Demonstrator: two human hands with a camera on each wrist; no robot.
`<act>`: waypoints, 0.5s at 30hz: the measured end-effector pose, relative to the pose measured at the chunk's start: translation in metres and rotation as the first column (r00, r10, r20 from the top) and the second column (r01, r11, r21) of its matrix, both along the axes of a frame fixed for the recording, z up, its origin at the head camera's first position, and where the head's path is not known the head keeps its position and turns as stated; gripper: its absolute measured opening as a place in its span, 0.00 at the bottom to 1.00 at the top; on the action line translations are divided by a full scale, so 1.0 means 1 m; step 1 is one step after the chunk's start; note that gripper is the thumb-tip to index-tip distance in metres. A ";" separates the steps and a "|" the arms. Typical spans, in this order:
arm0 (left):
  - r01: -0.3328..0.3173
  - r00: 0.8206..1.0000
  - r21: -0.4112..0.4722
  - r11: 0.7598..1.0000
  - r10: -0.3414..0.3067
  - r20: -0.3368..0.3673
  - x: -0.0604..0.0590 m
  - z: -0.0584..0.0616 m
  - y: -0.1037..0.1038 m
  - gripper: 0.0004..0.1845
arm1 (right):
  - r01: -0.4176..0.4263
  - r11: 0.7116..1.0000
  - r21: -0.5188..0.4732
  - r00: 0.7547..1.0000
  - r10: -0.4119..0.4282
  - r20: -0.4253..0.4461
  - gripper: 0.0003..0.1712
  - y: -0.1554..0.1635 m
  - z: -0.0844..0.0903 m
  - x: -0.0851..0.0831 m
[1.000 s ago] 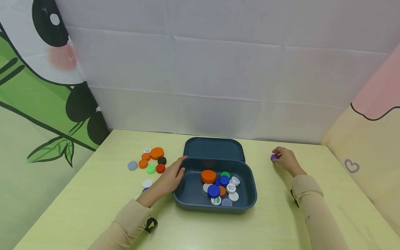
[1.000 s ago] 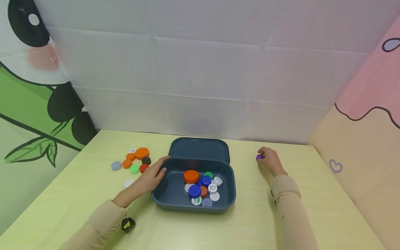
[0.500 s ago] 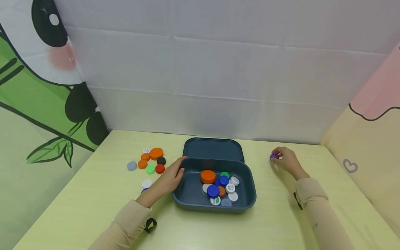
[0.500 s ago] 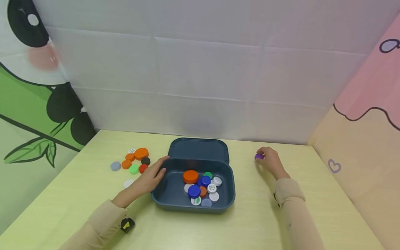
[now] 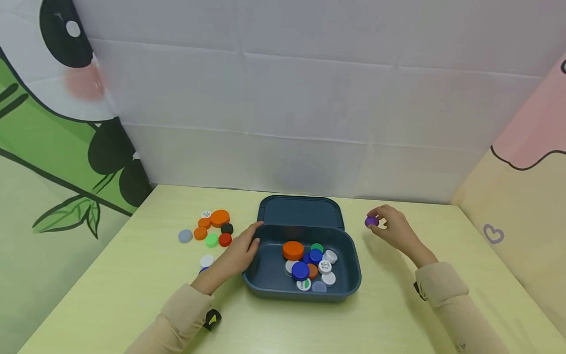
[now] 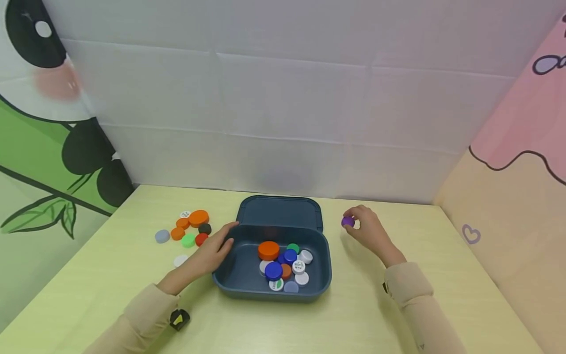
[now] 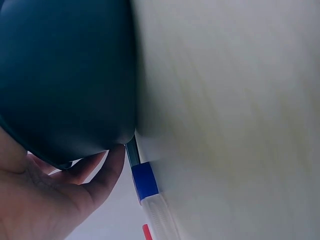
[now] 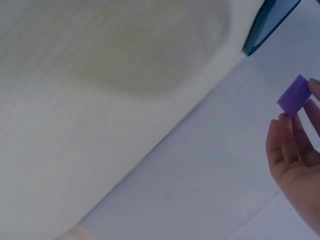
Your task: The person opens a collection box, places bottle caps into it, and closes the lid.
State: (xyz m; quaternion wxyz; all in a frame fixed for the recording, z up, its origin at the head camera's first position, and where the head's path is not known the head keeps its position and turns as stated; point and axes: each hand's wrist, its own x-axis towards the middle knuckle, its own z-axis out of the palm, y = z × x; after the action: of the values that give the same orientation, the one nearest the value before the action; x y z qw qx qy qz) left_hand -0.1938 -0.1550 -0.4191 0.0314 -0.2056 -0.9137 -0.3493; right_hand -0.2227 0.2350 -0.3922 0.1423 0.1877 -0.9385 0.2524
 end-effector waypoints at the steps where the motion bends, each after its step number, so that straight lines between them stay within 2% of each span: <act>1: 0.000 1.000 0.000 1.000 0.000 0.000 0.000 0.000 0.000 0.24 | -0.014 1.000 0.000 1.000 0.014 -0.008 0.12 -0.005 0.001 0.003; 9: 0.002 1.000 0.005 1.000 -0.002 -0.005 0.000 -0.001 0.000 0.24 | -0.155 0.987 0.040 0.984 0.158 -0.087 0.13 -0.047 0.012 0.031; 15: 0.007 1.000 0.007 1.000 -0.007 -0.010 -0.002 -0.002 -0.001 0.24 | -0.269 0.959 0.093 0.962 0.273 -0.030 0.14 -0.075 0.012 0.054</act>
State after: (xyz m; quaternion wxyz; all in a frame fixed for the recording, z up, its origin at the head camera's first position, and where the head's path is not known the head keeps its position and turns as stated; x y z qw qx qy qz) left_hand -0.1954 -0.1556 -0.4209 0.0354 -0.2104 -0.9115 -0.3515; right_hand -0.1683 0.1603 -0.3804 0.1178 0.3257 -0.9110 0.2239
